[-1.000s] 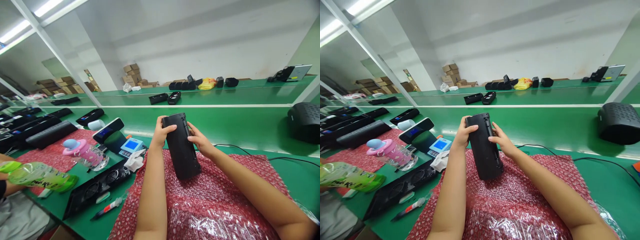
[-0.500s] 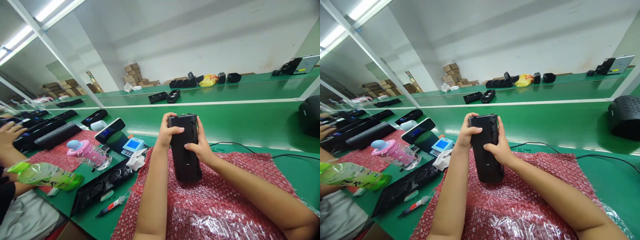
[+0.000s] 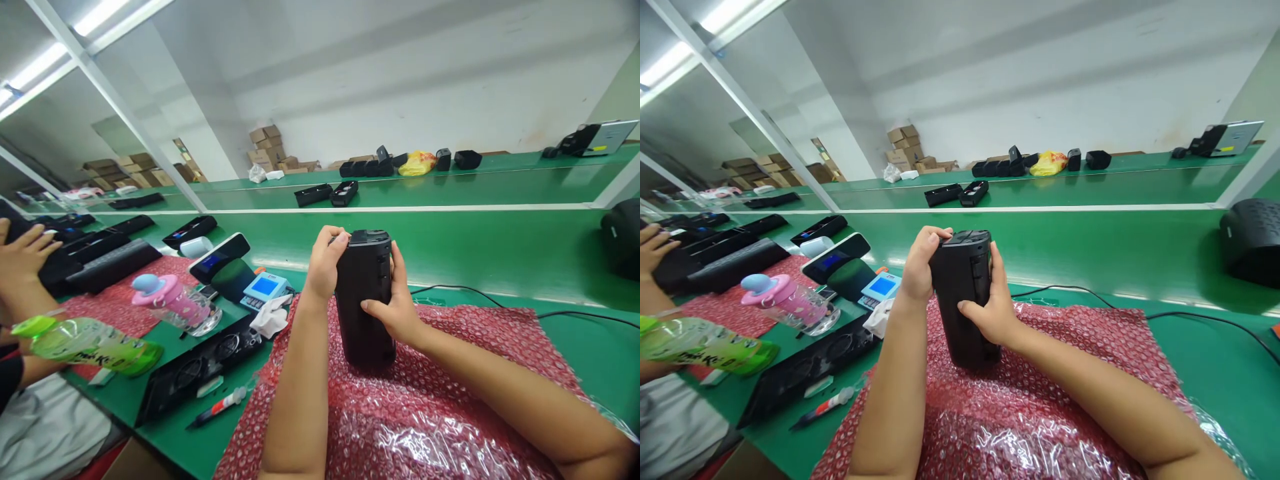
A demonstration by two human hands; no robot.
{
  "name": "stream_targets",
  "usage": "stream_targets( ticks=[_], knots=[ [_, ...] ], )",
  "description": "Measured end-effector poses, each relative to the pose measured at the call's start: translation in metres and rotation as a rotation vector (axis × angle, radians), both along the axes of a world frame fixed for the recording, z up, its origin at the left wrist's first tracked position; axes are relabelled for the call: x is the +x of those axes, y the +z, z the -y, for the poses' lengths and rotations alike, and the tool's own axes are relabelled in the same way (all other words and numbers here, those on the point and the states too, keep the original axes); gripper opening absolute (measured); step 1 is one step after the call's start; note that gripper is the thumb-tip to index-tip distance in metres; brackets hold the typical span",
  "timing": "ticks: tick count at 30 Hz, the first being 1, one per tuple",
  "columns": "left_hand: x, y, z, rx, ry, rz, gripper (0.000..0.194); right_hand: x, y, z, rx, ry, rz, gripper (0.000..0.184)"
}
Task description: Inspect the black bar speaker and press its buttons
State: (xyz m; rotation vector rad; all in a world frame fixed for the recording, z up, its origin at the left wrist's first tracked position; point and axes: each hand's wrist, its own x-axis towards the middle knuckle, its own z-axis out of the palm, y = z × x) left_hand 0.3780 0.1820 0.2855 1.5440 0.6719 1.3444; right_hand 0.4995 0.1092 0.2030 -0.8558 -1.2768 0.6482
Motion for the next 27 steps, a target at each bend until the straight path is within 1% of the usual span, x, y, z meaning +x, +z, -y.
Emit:
stream_targets(
  ticks=[2, 4, 6, 8, 12, 17, 20, 22, 24, 27],
  knots=[
    [0.007, -0.003, -0.002, 0.023, 0.028, 0.071, 0.044, 0.002, 0.000, -0.002, -0.001, 0.004, 0.002, 0.109],
    [0.012, -0.005, -0.004, 0.025, 0.074, 0.086, 0.040, 0.005, 0.002, -0.006, -0.025, 0.068, -0.035, 0.111],
    [0.013, -0.005, -0.004, -0.009, 0.117, 0.076, 0.036, 0.008, 0.005, -0.010, -0.067, 0.149, -0.092, 0.115],
    [0.013, -0.004, -0.003, -0.043, 0.136, 0.063, 0.034, 0.010, 0.007, -0.012, -0.098, 0.192, -0.139, 0.118],
    [0.014, -0.003, -0.001, -0.051, 0.136, 0.058, 0.034, 0.011, 0.007, -0.013, -0.101, 0.186, -0.141, 0.119],
    [0.012, -0.004, 0.000, -0.067, 0.111, 0.045, 0.045, 0.012, 0.007, -0.012, -0.103, 0.193, -0.136, 0.119],
    [0.008, -0.002, 0.003, -0.076, 0.051, -0.067, 0.064, 0.014, 0.007, -0.013, -0.095, 0.201, -0.163, 0.118],
    [0.006, -0.002, 0.004, -0.063, 0.031, -0.123, 0.070, 0.015, 0.007, -0.014, -0.098, 0.224, -0.190, 0.118],
    [0.006, -0.001, 0.004, -0.060, 0.033, -0.125, 0.065, 0.016, 0.007, -0.015, -0.113, 0.253, -0.208, 0.119],
    [0.010, -0.003, 0.001, -0.032, 0.090, -0.075, 0.048, 0.018, 0.007, -0.017, -0.135, 0.273, -0.225, 0.123]
  ],
)
